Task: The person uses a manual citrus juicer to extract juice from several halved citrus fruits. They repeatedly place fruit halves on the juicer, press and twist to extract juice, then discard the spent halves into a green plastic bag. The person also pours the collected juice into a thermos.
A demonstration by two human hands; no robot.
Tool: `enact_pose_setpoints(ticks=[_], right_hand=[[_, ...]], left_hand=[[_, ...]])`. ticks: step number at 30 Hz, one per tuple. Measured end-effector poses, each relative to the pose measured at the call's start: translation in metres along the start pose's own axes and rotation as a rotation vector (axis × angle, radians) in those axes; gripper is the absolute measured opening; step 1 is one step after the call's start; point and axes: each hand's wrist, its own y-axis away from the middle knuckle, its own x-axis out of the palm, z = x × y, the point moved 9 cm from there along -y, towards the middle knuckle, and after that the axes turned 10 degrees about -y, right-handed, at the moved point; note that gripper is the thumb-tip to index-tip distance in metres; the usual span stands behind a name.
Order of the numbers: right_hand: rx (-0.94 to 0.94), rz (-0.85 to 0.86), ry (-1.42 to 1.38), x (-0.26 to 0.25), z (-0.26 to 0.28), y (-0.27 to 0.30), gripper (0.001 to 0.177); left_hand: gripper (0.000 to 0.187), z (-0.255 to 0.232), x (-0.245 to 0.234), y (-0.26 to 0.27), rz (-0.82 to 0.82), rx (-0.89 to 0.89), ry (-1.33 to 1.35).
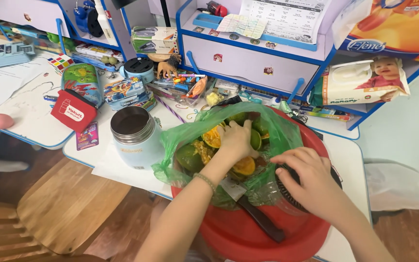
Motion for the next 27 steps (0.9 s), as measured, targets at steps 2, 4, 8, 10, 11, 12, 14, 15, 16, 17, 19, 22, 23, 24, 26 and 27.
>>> enact_pose_setpoints(ticks=[2,4,8,10,11,12,14,15,16,17,19,22,23,24,26,27], right_hand=[[0.030,-0.010,0.004,-0.001,-0.003,0.000,0.024],[0.080,-0.021,0.009,-0.003,-0.008,-0.002,0.025],[0.269,-0.065,-0.268,-0.005,-0.022,-0.009,0.039],[0.425,-0.071,-0.407,0.000,-0.030,-0.011,0.047],[0.382,-0.016,-0.344,0.004,-0.023,-0.015,0.055],[0.339,0.039,-0.280,0.008,-0.016,-0.018,0.063],[0.222,0.107,-0.212,0.015,0.003,-0.024,0.079],[0.150,0.120,-0.208,0.017,0.014,-0.027,0.087],[0.079,0.133,-0.204,0.019,0.024,-0.029,0.096],[0.062,0.134,-0.193,0.019,0.028,-0.030,0.100],[0.027,0.135,-0.172,0.018,0.035,-0.035,0.108],[0.154,0.324,-0.309,0.034,0.032,-0.036,0.092],[0.188,0.305,-0.306,0.033,0.030,-0.038,0.087],[0.223,0.286,-0.303,0.033,0.028,-0.037,0.082],[0.111,0.169,-0.221,0.025,0.038,-0.039,0.075],[-0.036,0.071,-0.142,0.018,0.051,-0.038,0.074]], left_hand=[[0.104,0.004,-0.008,0.007,-0.102,0.010,0.070],[0.097,0.012,-0.023,0.016,-0.238,0.018,0.195],[0.082,0.030,-0.056,0.050,-0.439,0.135,0.538],[0.076,0.029,-0.077,0.081,-0.597,0.312,0.682],[0.075,0.030,-0.080,0.090,-0.614,0.285,0.702],[0.075,0.030,-0.083,0.098,-0.631,0.258,0.722],[0.073,0.033,-0.086,0.112,-0.615,0.219,0.850],[0.072,0.034,-0.084,0.117,-0.577,0.208,0.960],[0.070,0.037,-0.082,0.121,-0.536,0.196,1.069],[0.070,0.035,-0.083,0.125,-0.502,0.246,1.151],[0.069,0.032,-0.083,0.131,-0.428,0.345,1.313],[0.067,0.031,-0.081,0.135,-0.351,0.415,1.522],[0.066,0.034,-0.080,0.135,-0.353,0.400,1.558],[0.065,0.037,-0.079,0.133,-0.356,0.385,1.593],[0.060,0.042,-0.067,0.127,-0.303,0.286,1.729],[0.057,0.043,-0.057,0.122,-0.247,0.199,1.826]])
